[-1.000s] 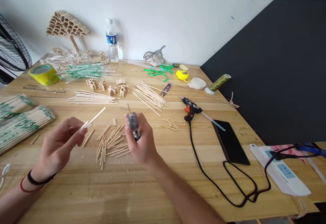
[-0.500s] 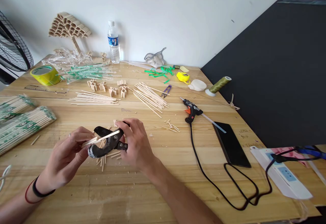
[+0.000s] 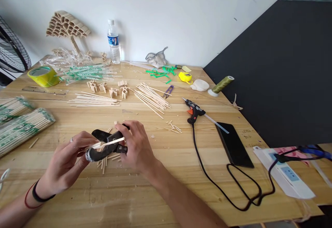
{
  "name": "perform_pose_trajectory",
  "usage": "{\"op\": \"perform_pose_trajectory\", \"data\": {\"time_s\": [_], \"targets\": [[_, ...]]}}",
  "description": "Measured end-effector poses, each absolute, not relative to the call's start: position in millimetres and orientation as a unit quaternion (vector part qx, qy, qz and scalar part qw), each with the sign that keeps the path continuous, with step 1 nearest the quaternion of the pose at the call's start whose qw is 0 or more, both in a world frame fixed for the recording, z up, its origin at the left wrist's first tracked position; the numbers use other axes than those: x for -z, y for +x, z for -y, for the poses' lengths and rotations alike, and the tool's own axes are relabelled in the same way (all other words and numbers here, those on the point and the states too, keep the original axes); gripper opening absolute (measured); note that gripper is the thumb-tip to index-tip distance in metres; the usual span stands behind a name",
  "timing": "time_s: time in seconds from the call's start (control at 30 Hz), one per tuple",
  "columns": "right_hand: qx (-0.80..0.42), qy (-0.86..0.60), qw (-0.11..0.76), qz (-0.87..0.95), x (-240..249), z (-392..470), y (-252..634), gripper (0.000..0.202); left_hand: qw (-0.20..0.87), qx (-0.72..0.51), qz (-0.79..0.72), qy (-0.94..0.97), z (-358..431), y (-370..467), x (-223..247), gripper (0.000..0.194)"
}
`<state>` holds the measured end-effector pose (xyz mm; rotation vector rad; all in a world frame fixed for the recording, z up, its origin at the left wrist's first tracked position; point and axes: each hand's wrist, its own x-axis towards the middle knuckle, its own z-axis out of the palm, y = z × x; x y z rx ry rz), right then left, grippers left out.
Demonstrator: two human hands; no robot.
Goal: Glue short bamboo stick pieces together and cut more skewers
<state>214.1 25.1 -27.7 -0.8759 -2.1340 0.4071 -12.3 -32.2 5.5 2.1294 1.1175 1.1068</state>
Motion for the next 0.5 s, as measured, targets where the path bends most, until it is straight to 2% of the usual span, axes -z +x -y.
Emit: {"op": "perform_pose_trajectory", "data": {"time_s": [0.2,0.5], "targets": [[-0.129,-0.354,0.386,0.842,29.0,-26.7,214.8,0.06,0.264,-0.398,-0.419,0.773,34.6,-13.4,-3.9,0.033],[-0.088,-0.397,0.361,0.84,24.6,-28.6,216.3,0.026,0.222,-0.419,-0.435,0.766,33.6,-7.1,-7.8,0.022]]}}
